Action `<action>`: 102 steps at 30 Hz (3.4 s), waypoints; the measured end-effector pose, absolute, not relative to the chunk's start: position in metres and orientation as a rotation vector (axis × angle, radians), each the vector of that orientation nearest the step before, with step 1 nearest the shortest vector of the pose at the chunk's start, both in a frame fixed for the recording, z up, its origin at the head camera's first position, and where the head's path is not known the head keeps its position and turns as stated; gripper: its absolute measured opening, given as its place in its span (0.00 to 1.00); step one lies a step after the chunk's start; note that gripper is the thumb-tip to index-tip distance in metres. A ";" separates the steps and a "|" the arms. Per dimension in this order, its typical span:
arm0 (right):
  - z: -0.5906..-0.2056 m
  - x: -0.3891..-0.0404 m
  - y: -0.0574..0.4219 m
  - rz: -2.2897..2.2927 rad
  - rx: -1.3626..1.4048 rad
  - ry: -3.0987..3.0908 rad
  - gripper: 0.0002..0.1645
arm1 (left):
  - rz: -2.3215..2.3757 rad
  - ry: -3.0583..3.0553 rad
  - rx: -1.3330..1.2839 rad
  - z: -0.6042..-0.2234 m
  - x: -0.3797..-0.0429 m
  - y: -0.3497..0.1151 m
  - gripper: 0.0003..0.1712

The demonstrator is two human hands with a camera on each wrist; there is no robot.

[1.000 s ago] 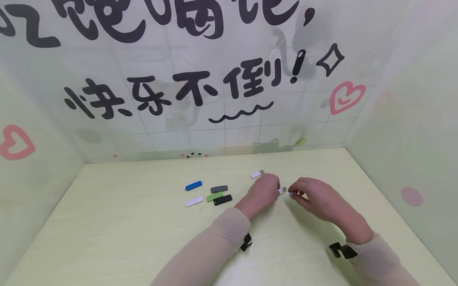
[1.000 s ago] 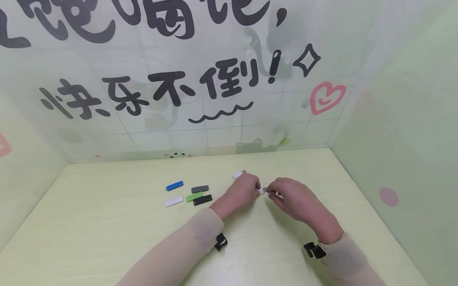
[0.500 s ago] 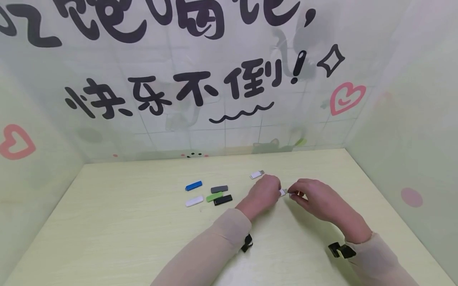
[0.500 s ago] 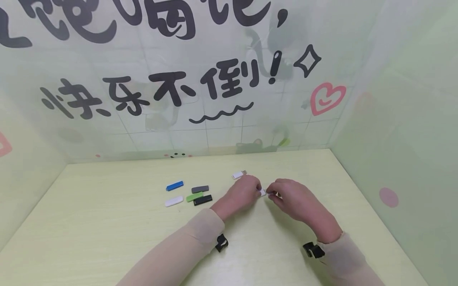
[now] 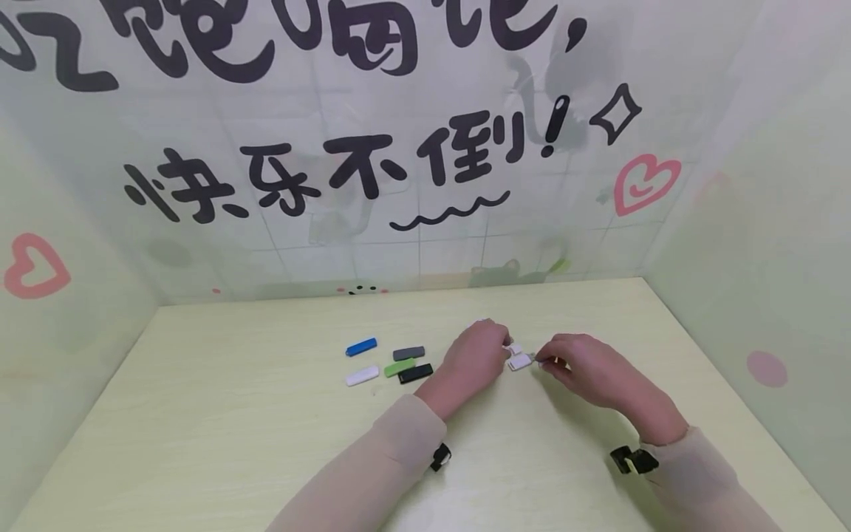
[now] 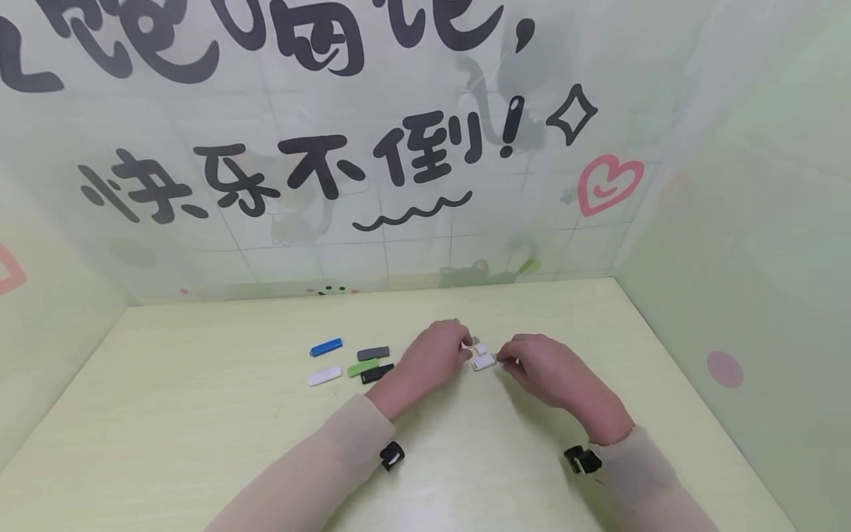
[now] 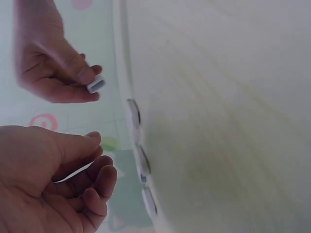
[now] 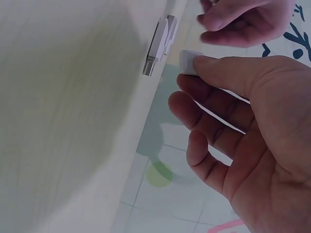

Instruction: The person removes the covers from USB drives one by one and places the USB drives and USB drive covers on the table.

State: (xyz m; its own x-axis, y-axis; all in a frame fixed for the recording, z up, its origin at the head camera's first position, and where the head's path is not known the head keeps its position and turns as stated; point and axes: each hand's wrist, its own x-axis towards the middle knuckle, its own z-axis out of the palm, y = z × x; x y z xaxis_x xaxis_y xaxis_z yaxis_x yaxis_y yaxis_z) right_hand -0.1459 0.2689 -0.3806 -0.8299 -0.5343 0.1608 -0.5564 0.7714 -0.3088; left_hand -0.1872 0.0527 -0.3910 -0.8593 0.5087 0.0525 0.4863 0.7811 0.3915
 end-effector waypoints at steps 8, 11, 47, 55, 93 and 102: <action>-0.390 -0.158 0.271 0.578 0.906 -2.949 0.08 | 0.699 3.000 0.835 -0.378 -0.170 0.013 0.09; -0.394 -0.161 0.272 0.633 0.886 -2.987 0.08 | 0.746 3.006 0.824 -0.374 -0.163 -0.003 0.11; -0.402 -0.176 0.275 0.789 0.886 -3.011 0.08 | 0.808 3.166 0.661 -0.372 -0.131 -0.113 0.12; -0.397 -0.174 0.272 0.803 0.863 -3.015 0.08 | 0.809 3.161 0.613 -0.365 -0.134 -0.124 0.13; -0.390 -0.155 0.179 0.522 0.967 -2.712 0.20 | 0.412 3.138 0.404 -0.379 -0.184 -0.152 0.22; -0.397 -0.154 0.171 0.332 0.998 -2.624 0.21 | 0.369 3.080 0.431 -0.392 -0.196 -0.149 0.21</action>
